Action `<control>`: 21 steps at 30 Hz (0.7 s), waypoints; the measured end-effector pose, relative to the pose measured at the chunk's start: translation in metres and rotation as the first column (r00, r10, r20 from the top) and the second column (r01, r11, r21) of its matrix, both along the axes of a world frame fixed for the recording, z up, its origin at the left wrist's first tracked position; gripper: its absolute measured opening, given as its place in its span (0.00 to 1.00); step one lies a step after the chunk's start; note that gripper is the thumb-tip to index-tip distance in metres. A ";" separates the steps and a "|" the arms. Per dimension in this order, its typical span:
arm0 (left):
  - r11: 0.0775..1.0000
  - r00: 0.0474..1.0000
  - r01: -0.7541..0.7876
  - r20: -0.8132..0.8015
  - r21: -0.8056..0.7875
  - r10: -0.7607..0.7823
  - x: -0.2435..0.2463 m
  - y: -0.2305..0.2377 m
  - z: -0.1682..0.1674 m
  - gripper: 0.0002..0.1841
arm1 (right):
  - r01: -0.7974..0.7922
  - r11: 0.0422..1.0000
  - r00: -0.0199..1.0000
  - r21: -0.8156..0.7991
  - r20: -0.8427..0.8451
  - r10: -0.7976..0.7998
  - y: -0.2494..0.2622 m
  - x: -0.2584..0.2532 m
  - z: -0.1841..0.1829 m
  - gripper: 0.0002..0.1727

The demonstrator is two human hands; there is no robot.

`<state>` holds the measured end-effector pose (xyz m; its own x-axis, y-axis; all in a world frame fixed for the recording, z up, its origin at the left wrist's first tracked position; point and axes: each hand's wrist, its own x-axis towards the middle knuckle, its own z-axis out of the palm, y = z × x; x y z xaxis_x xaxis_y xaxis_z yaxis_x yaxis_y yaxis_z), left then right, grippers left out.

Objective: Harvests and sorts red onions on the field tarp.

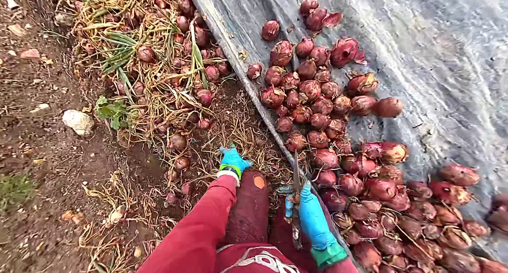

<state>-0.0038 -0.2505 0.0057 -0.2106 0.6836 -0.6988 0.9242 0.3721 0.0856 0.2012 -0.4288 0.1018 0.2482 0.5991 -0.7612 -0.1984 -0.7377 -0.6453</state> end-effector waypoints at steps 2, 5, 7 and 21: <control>0.998 0.998 0.066 0.018 -0.024 -0.066 0.016 0.009 -0.020 0.48 | 0.009 0.999 1.000 -0.038 0.002 -0.009 0.001 0.001 0.000 0.48; 0.968 0.970 0.231 0.093 -0.092 -0.223 -0.015 0.027 0.000 0.27 | -0.034 0.996 0.999 -0.083 0.018 0.036 0.002 0.011 -0.005 0.48; 0.985 0.985 0.159 0.083 -0.060 -0.154 -0.067 0.022 0.040 0.28 | -0.096 0.991 0.995 -0.090 0.026 0.099 0.006 0.016 -0.010 0.48; 0.837 0.863 -0.502 0.065 0.218 0.501 -0.281 -0.144 0.055 0.29 | -0.312 0.949 0.937 0.046 0.182 0.299 -0.006 -0.037 0.021 0.48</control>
<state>-0.2847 -0.3943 0.0605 -0.5635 0.6207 -0.5451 0.6155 0.7556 0.2241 0.1640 -0.4351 0.1223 0.1670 0.7187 -0.6750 0.1469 -0.6951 -0.7038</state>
